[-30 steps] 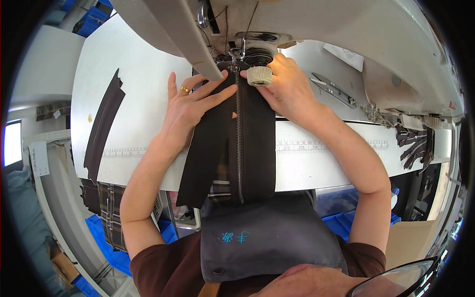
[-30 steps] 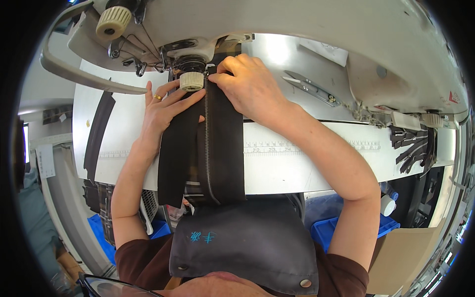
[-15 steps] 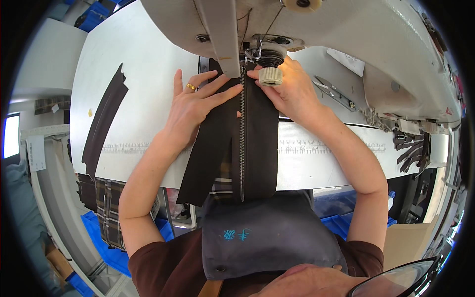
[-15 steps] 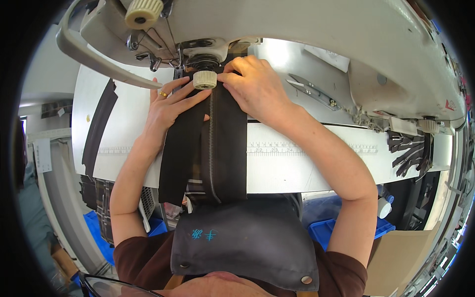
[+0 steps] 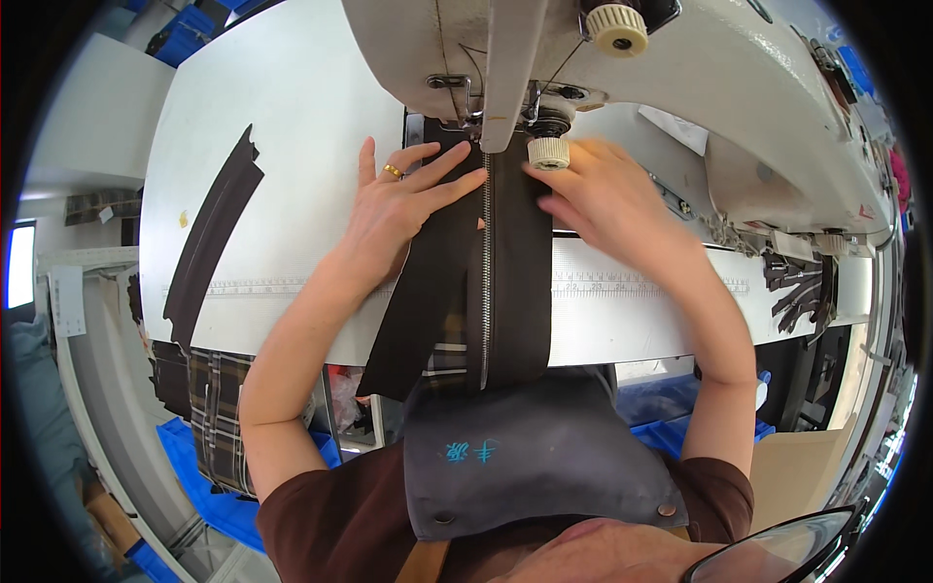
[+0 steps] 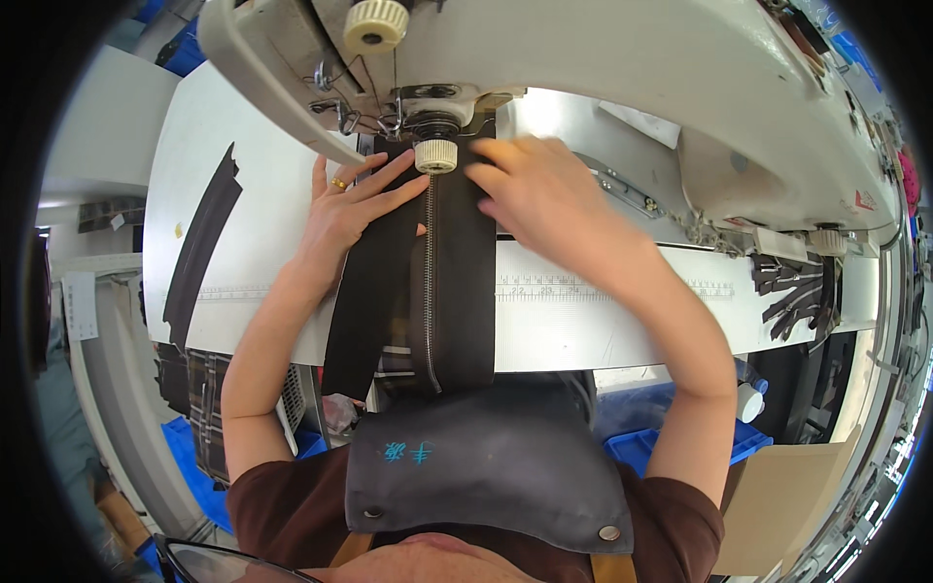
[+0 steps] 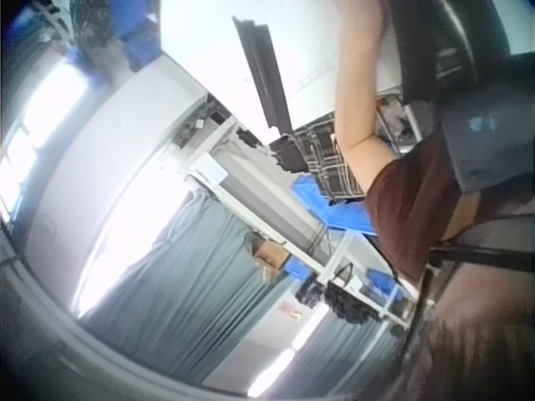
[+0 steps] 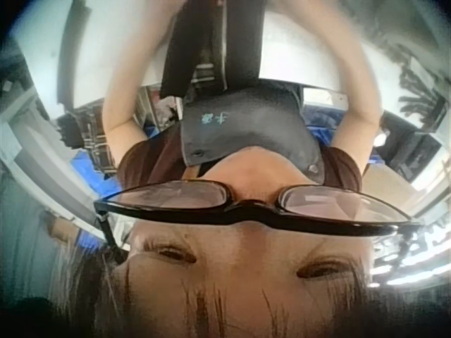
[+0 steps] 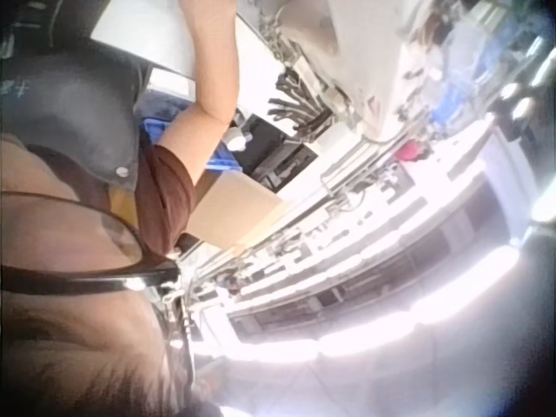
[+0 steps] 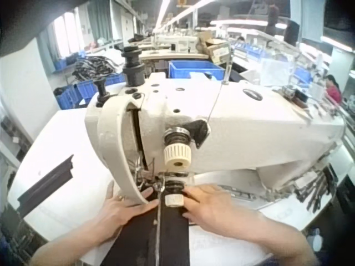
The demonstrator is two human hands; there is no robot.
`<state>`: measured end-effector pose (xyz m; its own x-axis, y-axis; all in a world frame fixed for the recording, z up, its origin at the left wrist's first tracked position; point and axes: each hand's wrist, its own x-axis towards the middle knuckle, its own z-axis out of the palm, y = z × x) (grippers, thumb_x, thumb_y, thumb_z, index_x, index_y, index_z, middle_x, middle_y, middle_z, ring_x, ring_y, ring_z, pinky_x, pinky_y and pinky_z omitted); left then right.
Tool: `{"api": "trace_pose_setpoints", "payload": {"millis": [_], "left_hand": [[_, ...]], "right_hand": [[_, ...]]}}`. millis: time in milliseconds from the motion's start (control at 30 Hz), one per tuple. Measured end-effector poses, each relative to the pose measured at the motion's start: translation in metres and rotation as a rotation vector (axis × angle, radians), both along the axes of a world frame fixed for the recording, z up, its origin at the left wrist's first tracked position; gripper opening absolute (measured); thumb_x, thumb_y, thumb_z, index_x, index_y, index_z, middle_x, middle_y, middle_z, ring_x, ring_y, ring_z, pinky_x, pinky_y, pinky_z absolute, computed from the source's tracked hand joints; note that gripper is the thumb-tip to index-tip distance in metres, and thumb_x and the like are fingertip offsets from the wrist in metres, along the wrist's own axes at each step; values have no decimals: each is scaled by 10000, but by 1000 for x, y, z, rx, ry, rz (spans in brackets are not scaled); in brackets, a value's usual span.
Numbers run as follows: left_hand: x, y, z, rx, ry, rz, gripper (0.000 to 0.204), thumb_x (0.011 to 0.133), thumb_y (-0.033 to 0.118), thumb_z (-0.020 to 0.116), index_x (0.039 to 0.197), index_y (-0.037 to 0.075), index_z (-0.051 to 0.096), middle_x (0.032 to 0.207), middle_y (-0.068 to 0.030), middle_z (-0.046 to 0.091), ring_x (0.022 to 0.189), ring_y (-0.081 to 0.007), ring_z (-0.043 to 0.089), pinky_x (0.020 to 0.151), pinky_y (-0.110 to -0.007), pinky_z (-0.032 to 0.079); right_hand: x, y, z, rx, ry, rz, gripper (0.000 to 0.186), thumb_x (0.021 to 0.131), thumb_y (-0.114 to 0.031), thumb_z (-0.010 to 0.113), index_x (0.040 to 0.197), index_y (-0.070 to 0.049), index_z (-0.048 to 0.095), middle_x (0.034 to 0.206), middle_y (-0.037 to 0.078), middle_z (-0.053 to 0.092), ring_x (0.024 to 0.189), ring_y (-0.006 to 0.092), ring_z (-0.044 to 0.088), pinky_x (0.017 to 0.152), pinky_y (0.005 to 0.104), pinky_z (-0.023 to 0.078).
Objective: The person uses an industrial sewing machine to stitch a zipper onto a plaid fabric pouch. They guide the fabric under the needle, trim excess thread with scissors, and flip the item to sew the opposite side.
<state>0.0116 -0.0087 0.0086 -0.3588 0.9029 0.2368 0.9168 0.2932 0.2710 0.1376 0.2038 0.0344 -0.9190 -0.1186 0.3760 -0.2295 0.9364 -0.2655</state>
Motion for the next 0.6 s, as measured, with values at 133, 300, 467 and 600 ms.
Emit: {"api": "trace_pose_setpoints", "payload": {"millis": [133, 300, 467, 600], "left_hand": [[1, -4, -3, 8, -4, 18, 551, 751, 18, 584, 1243, 266, 584, 1349, 2, 515, 1223, -275, 461, 1056, -649, 140], [-2, 1, -2, 52, -2, -27, 538, 753, 44, 610, 1243, 263, 581, 1349, -7, 514, 1221, -284, 460, 1052, -651, 147], [-4, -1, -5, 19, 26, -32, 509, 764, 111, 647, 1244, 264, 578, 1353, -13, 510, 1221, -291, 457, 1051, -653, 150], [-3, -1, -2, 15, -8, -29, 501, 774, 127, 643, 1250, 267, 572, 1357, -10, 505, 1225, -289, 451, 1053, -654, 145]], "right_hand": [[73, 17, 79, 146, 152, -9, 357, 751, -129, 693, 1091, -48, 623, 1100, 72, 624, 1018, 260, 586, 859, 374, 451], [172, 186, 136, 441, 424, -616, 382, 814, -201, 618, 1146, -15, 579, 1122, 103, 615, 1026, 261, 588, 870, 370, 459], [261, 372, 136, 617, 316, -1042, 433, 878, -273, 542, 1200, 17, 535, 1144, 134, 607, 1035, 262, 591, 882, 367, 468], [299, 422, 106, 527, 310, -1097, 489, 928, -330, 482, 1243, 43, 500, 1161, 159, 600, 1041, 262, 593, 891, 364, 475]]}}
